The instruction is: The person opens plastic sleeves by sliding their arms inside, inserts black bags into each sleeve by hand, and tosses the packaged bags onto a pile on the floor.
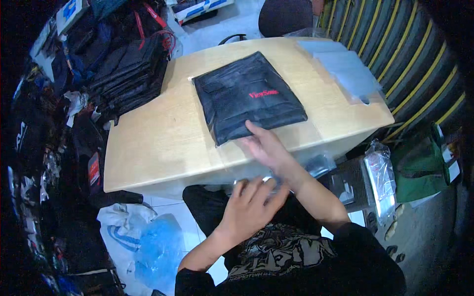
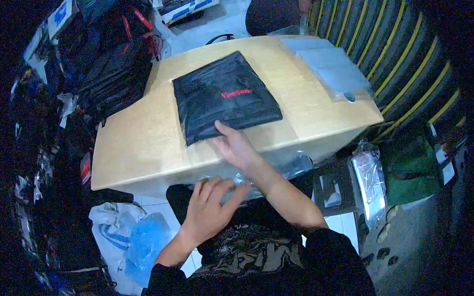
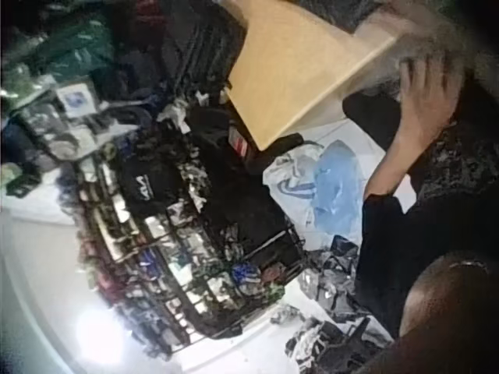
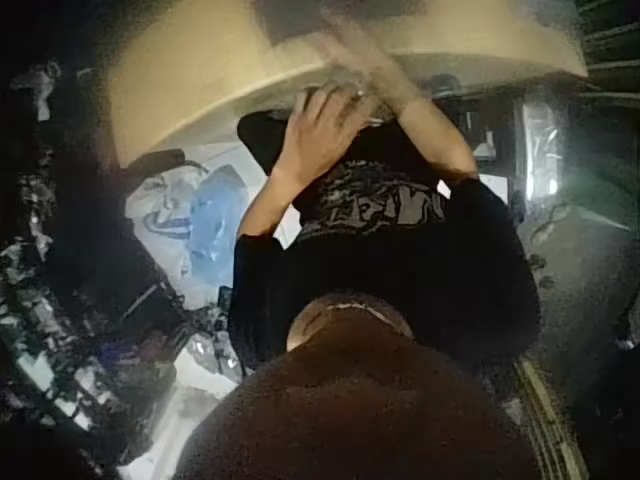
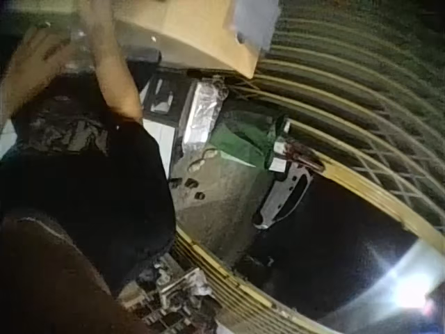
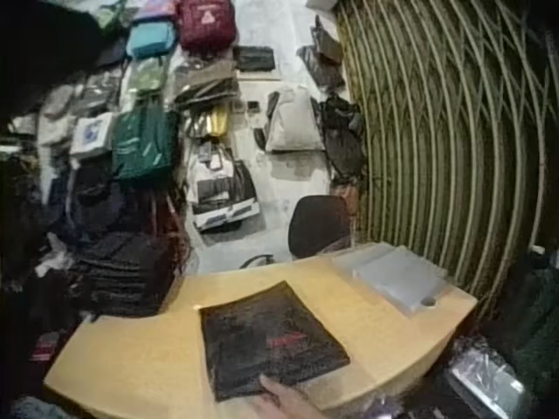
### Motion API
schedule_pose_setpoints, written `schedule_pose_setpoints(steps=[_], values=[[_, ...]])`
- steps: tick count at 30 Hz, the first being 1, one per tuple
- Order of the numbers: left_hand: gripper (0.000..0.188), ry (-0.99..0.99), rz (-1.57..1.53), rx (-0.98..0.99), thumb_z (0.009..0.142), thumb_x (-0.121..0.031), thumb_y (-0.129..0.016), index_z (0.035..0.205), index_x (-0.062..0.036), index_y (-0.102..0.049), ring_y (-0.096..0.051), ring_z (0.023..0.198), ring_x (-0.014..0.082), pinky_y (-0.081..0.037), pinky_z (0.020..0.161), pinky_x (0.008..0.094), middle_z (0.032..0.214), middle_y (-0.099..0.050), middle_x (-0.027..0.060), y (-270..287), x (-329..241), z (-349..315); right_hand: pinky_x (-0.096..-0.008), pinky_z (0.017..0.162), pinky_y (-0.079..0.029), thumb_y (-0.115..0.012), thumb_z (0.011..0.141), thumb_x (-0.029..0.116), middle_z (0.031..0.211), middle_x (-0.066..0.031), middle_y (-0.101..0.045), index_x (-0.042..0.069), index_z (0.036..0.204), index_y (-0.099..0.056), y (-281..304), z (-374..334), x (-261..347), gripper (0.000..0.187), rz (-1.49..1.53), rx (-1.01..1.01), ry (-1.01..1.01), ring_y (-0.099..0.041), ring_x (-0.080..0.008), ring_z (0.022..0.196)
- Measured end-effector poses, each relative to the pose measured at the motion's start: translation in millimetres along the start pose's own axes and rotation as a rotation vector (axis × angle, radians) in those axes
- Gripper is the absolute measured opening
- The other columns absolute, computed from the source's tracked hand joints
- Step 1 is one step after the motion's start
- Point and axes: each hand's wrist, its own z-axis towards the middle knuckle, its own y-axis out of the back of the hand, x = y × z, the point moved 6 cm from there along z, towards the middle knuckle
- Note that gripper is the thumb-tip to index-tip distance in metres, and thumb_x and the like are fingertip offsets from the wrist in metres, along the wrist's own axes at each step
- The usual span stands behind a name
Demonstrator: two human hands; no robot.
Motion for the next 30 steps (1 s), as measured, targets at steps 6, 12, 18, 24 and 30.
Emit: schedule_pose_setpoints(steps=[6,12,18,24,30], values=[[0.051,0.179,-0.111,0.125,0.073,-0.005,-0.059,0.123,-0.0127,-0.056,-0.048,0.112,0.0283,-0.041,0.088,0.0403,0.12,-0.051,0.0103,-37.1,15.7,-48.7,-0.0352,0.1,-0.044,-0.054,0.092,0.006,0.129,-0.0183,-0.046,-0.002,0.134,-0.034,16.5,-99.5,-0.6,0.047,-0.377,-0.177,0.028,-0.049,-0.0242,0.118],[0.04,0.049,-0.519,0.011,0.069,-0.007,-0.061,0.109,-0.0052,-0.064,-0.06,0.106,0.0256,-0.048,0.087,0.0393,0.111,-0.062,0.0115,-11.7,1.0,-55.5,-0.0386,0.09,-0.048,-0.061,0.088,0.03,0.12,-0.0195,-0.058,0.009,0.135,-0.042,20.2,-210.2,5.2,0.055,-1.809,0.488,-0.6,-0.061,-0.0321,0.103],[0.027,0.318,-0.202,-0.364,0.085,-0.011,-0.056,0.108,0.0014,-0.059,-0.056,0.107,0.0342,-0.044,0.091,0.042,0.112,-0.06,0.0206,10.5,145.4,85.4,-0.039,0.089,-0.049,-0.06,0.087,0.032,0.119,-0.0173,-0.059,0.004,0.125,-0.053,-100.1,-56.6,151.5,0.047,-1.946,0.082,0.467,-0.062,-0.0312,0.102],[0.058,0.836,0.139,-0.052,0.091,-0.047,-0.039,0.134,-0.0092,-0.046,-0.032,0.133,0.0346,-0.023,0.108,0.0494,0.141,-0.039,0.0179,-138.4,280.9,161.6,-0.0431,0.11,-0.026,-0.04,0.086,0.062,0.149,-0.0141,-0.025,0.017,0.142,-0.035,-3.5,147.3,196.2,0.072,-2.379,-0.634,0.26,-0.024,-0.0388,0.136],[0.059,0.905,0.129,-0.028,0.091,-0.048,-0.033,0.135,-0.0115,-0.045,-0.03,0.135,0.0328,-0.017,0.111,0.0457,0.143,-0.037,0.0164,-154.4,274.3,159.9,-0.0428,0.11,-0.026,-0.037,0.084,0.067,0.151,-0.0094,-0.023,0.022,0.142,-0.035,35.8,148.5,202.7,0.074,-2.179,-0.567,0.367,-0.022,-0.0284,0.138]])
